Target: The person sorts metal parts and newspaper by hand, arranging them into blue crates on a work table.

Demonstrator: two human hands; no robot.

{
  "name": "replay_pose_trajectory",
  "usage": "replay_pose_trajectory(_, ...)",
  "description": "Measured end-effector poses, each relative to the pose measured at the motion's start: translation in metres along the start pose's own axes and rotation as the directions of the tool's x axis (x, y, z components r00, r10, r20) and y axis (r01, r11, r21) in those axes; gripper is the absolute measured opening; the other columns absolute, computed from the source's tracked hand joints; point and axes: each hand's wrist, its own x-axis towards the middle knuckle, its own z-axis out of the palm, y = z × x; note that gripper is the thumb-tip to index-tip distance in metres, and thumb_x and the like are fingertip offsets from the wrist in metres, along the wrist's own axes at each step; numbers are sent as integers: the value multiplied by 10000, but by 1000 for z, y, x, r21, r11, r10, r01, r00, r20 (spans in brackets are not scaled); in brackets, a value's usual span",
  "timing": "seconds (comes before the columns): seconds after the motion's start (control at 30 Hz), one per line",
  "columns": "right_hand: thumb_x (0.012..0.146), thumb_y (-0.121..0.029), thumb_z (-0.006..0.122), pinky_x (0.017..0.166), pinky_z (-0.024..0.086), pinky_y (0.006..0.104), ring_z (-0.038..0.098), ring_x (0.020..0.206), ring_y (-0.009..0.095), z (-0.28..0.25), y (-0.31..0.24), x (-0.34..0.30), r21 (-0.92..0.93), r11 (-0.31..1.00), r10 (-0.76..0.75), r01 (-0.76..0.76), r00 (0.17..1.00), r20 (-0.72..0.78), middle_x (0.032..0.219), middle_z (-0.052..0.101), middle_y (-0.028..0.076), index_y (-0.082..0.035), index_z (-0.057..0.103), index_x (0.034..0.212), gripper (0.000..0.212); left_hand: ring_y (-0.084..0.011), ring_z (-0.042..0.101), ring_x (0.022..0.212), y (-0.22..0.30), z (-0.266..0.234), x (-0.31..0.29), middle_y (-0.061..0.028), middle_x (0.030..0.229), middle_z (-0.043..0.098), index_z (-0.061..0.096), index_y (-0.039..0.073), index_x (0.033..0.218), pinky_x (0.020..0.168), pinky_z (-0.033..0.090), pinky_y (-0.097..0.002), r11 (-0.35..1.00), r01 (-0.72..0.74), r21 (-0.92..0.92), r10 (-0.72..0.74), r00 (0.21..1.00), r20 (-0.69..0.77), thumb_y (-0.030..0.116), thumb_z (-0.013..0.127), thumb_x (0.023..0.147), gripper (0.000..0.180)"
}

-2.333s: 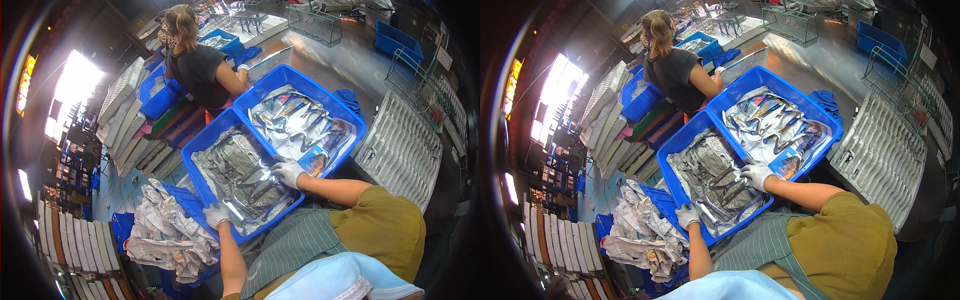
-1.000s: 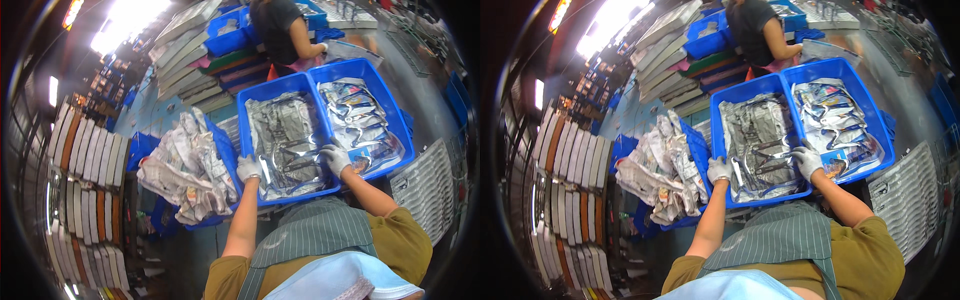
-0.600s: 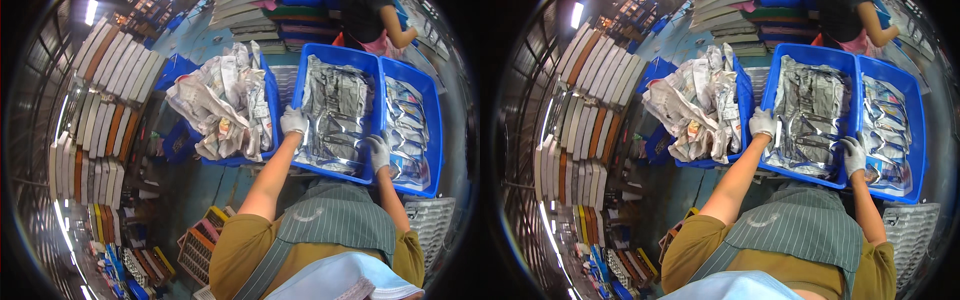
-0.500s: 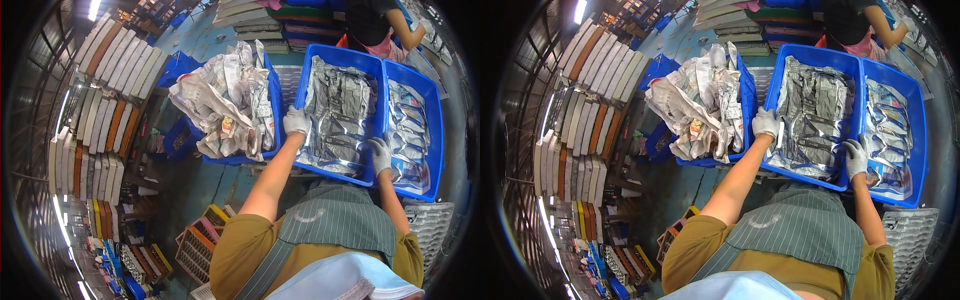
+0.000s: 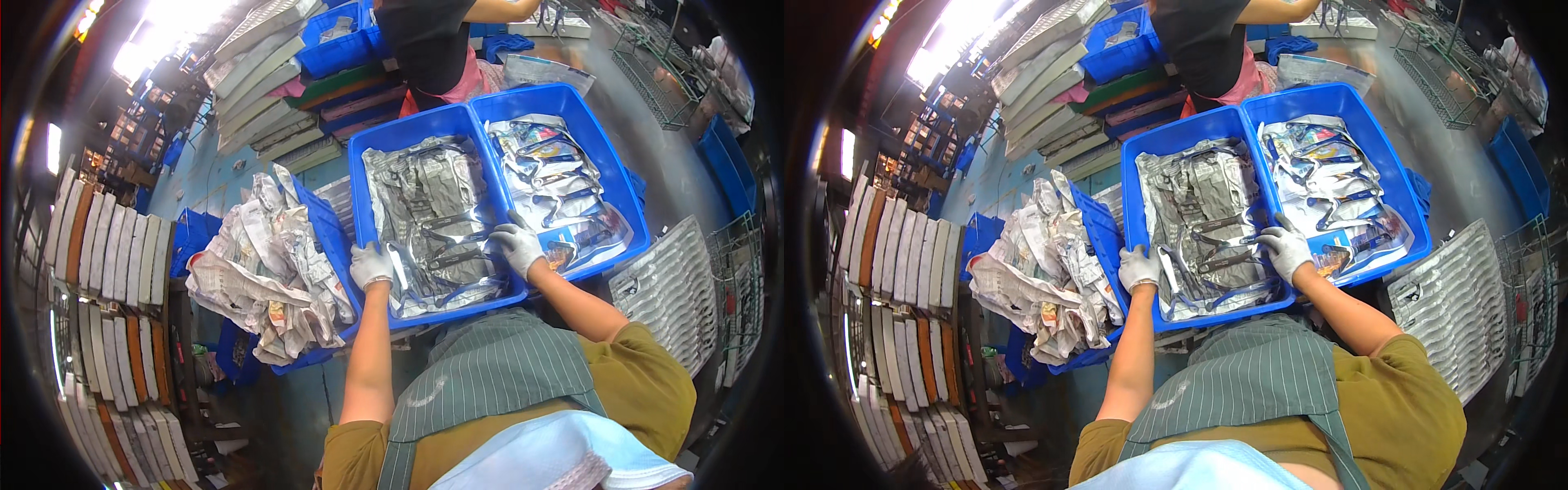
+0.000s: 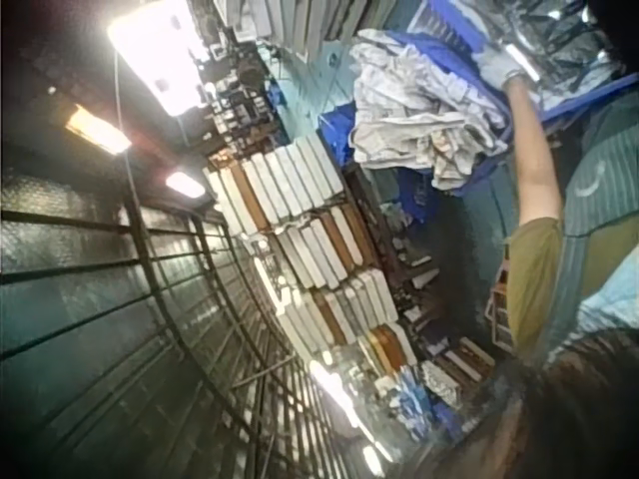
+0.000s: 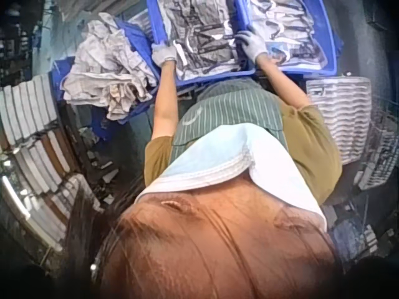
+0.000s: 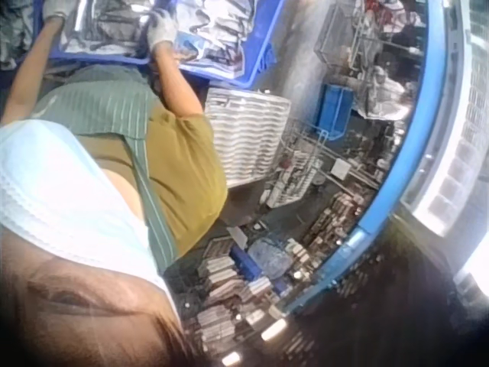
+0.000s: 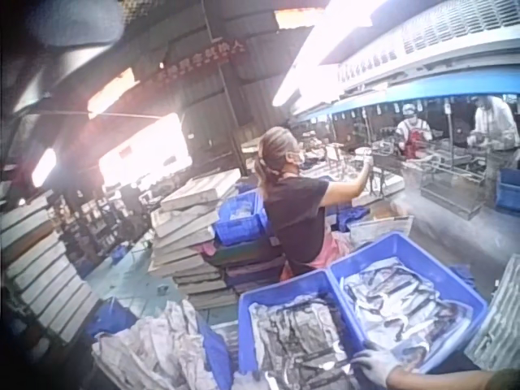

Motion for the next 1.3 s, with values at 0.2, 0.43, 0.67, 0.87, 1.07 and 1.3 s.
replay_pose_trajectory(0.2,683,-50,618,958,395,418,447,1180,312,-2,-1,0,10,1000,11,-11,1000,9,1012,622,22,-149,679,883,232,-315,625,757,2,0,1,-176,976,553,655,129,914,680,498,-400,1000,4,21,-4,1000,18,464,553,791,372)
replay_pose_trajectory(0.43,725,-85,608,933,390,432,435,1195,300,3,0,-2,28,999,26,-26,1000,15,1029,618,8,-164,678,900,205,-322,623,750,0,1,-1,-181,967,552,657,121,914,673,503,-404,999,3,47,-3,1000,-3,467,566,777,384)
replay_pose_trajectory(0.67,715,-81,612,925,423,399,508,1107,327,-7,-3,4,-3,1000,-7,7,1000,-8,1008,632,43,-153,668,927,231,-318,624,796,8,-4,4,-190,1033,552,655,135,955,707,503,-398,998,35,53,-38,997,63,457,562,780,378)
replay_pose_trajectory(0.87,773,-185,614,930,399,404,509,1074,354,-38,67,123,428,887,309,-174,913,-267,1177,537,196,-133,495,1246,490,-326,624,810,4,-1,2,-194,1060,549,640,156,1004,716,501,-405,997,35,67,-38,998,44,453,564,776,382)
replay_pose_trajectory(1.07,791,-138,533,913,440,432,522,1121,319,-103,172,324,-263,869,329,-419,887,-325,1449,279,81,-288,233,1402,697,-360,596,923,1,-1,-2,-221,1136,519,594,195,1124,790,487,-416,993,119,7,-119,985,127,426,592,742,446)
replay_pose_trajectory(1.3,822,-239,491,794,489,393,625,918,306,-109,231,351,-647,699,325,-304,941,-92,994,647,120,-213,668,991,246,-347,609,869,13,-9,0,-221,1098,540,600,178,1123,764,488,-415,995,60,82,-66,995,75,444,594,740,466)
